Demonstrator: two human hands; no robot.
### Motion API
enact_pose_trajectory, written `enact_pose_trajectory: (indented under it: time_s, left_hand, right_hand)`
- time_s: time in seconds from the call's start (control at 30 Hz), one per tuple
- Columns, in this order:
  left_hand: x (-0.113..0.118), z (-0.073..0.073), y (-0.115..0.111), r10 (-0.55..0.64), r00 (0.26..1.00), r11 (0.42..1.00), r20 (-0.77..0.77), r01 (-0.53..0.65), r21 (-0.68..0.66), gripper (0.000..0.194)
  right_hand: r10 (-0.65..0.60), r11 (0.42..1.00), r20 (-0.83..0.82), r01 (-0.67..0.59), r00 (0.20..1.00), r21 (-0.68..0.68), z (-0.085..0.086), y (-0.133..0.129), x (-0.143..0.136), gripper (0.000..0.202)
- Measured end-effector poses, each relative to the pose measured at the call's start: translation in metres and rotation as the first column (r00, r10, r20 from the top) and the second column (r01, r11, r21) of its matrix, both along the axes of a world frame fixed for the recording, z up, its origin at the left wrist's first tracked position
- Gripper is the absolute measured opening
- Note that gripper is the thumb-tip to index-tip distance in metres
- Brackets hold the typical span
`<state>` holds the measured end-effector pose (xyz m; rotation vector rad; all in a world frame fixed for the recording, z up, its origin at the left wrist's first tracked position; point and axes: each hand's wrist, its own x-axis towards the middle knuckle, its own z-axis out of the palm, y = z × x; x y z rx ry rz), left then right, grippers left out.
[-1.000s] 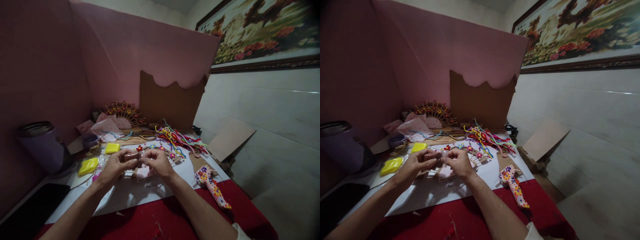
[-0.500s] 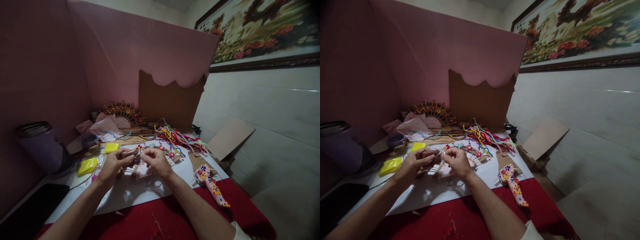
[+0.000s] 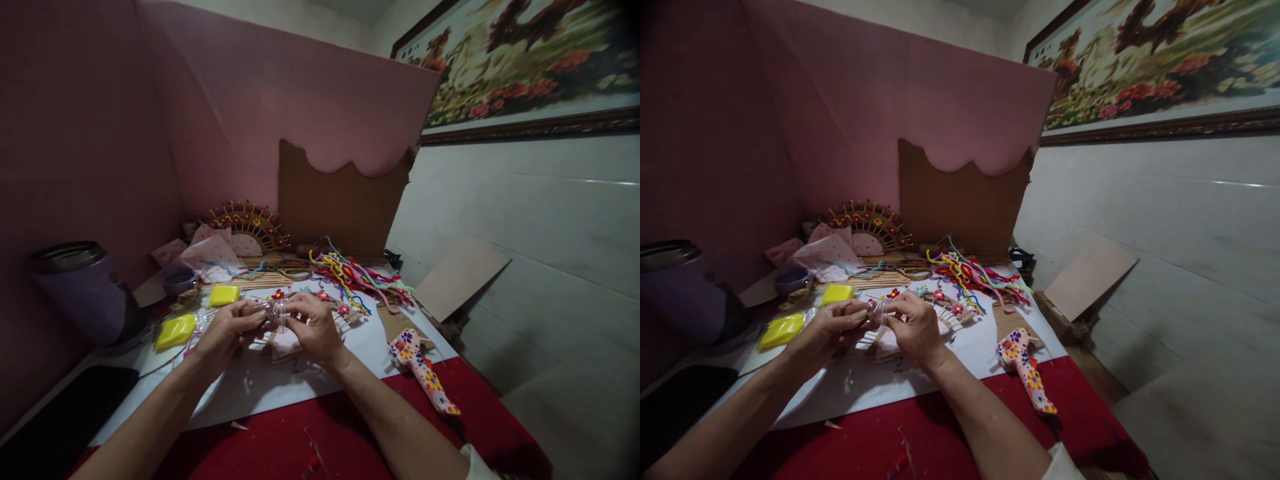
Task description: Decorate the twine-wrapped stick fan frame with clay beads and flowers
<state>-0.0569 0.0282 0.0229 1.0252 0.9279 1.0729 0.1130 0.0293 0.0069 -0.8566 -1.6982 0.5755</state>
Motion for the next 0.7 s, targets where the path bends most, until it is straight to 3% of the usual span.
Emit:
enact_pose_trajectory:
  time_s: [0.2,0.37,0.53,0.7]
  left_hand:
    - [-0.001,-0.0008,-0.0002,-0.021,0.999,0.999,-0.026,0.021,0.026,0.032]
    - [-0.0006,0.0009,0.0005,-0.024,1.0,0.999,0.006,0.023,0.033,0.03]
    - [-0.0001,0.0014,0.0003,-0.007,1.0,1.0,0.009,0.007,0.021,0.029]
    - [0.0025,0.0001,-0.0007,0.008,1.0,1.0,-0.025,-0.008,0.016,0.031]
  right_hand:
    - [-0.003,0.999,0.073,0.0,0.997,0.051,-0.0012,-0.0021,-0.0004,0.012]
    - [-0.11,0.994,0.045,0.109,0.993,0.03,-0.0003,-0.0011,-0.0012,0.013]
    - [-0.029,0.999,-0.011,0.029,1.0,-0.017,0.0017,0.0002,-0.0003,0.009]
    - [-0.036,0.998,-0.024,0.035,0.999,-0.049,0.0014,-0.0014,-0.0029,0.013]
